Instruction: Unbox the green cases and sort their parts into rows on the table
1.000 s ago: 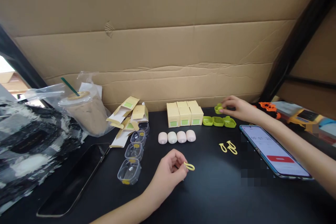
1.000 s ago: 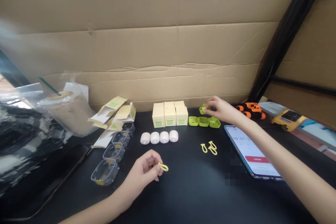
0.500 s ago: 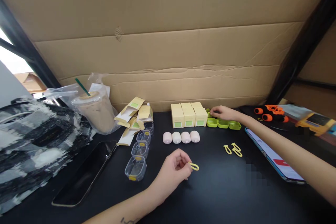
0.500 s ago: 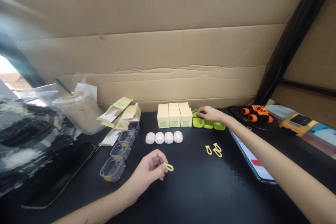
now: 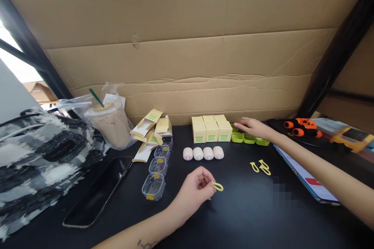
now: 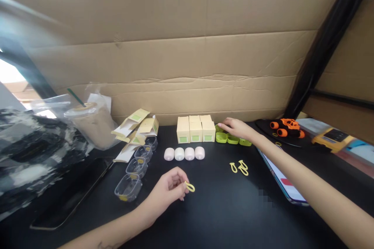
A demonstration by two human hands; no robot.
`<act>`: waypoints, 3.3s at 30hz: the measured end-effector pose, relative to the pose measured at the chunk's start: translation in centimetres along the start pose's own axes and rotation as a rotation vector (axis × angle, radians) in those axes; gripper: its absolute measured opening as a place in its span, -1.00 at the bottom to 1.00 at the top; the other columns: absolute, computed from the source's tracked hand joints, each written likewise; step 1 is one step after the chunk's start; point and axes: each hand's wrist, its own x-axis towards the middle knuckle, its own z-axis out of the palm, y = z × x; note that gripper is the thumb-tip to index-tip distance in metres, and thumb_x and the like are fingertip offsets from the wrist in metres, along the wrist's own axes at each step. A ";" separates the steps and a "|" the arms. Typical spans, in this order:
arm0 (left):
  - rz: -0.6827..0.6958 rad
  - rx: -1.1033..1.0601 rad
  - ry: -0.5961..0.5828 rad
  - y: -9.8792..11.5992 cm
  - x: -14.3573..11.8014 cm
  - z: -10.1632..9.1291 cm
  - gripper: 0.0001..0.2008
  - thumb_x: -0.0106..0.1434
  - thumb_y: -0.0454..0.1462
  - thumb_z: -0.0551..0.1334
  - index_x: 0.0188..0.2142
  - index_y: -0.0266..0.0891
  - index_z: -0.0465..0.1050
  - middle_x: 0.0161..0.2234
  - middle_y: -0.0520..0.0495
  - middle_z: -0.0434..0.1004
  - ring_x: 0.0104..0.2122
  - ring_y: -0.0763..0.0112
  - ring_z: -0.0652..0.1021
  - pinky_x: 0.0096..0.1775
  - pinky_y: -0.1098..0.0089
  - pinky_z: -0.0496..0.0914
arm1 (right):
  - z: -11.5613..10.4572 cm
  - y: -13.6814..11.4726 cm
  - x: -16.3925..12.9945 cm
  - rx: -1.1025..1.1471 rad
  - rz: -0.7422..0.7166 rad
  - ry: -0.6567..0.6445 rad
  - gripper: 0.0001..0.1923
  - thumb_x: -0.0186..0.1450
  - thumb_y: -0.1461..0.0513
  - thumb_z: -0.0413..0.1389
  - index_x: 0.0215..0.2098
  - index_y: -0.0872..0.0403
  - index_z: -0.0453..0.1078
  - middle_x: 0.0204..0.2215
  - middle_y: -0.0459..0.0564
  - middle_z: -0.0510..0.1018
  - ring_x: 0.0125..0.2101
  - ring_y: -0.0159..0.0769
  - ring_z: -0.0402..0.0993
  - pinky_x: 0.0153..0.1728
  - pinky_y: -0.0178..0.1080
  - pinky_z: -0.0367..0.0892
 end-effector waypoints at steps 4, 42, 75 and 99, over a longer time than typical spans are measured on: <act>0.002 0.011 -0.001 0.0 -0.1 0.1 -0.80 -0.03 -0.23 0.29 -0.47 -0.26 0.29 -0.55 0.05 0.36 -0.52 0.51 0.34 -0.44 0.44 0.24 | 0.0 -0.1 0.1 -0.029 0.080 0.054 -0.76 0.36 0.15 0.04 -0.07 0.08 0.36 -0.07 0.03 0.45 -0.15 -0.24 0.44 -0.13 -0.08 0.38; 0.020 -0.125 0.003 -0.3 0.1 0.3 -0.60 0.01 -0.09 0.34 -0.42 -0.18 0.11 -0.55 0.09 0.44 -0.57 0.55 0.35 -0.46 0.45 0.25 | 2.0 -15.4 -8.8 0.521 -0.125 0.005 -0.91 0.22 0.29 0.04 -0.32 0.03 0.38 -0.44 -0.10 0.54 -0.44 -0.36 0.48 -0.37 -0.31 0.39; -0.008 -0.044 -0.031 0.3 -0.3 0.0 -0.89 0.08 -0.32 0.19 -0.44 -0.25 0.23 -0.58 0.09 0.40 -0.56 0.56 0.36 -0.43 0.48 0.25 | 0.0 -6.1 -6.6 0.259 0.040 -0.017 -0.58 0.26 0.00 -0.02 -0.24 0.09 0.55 -0.32 0.09 0.57 -0.32 -0.16 0.52 -0.25 -0.14 0.42; 0.236 0.322 -0.032 0.1 -1.2 -0.2 -0.97 0.21 -0.34 0.10 -0.38 -0.22 0.26 -0.43 0.00 0.40 -0.40 0.44 0.44 -0.29 0.37 0.36 | -3.1 -9.3 -4.7 0.020 -0.132 0.296 -0.54 0.16 0.26 0.13 0.02 0.03 0.16 -0.03 0.12 0.40 0.01 0.00 0.33 -0.02 0.04 0.29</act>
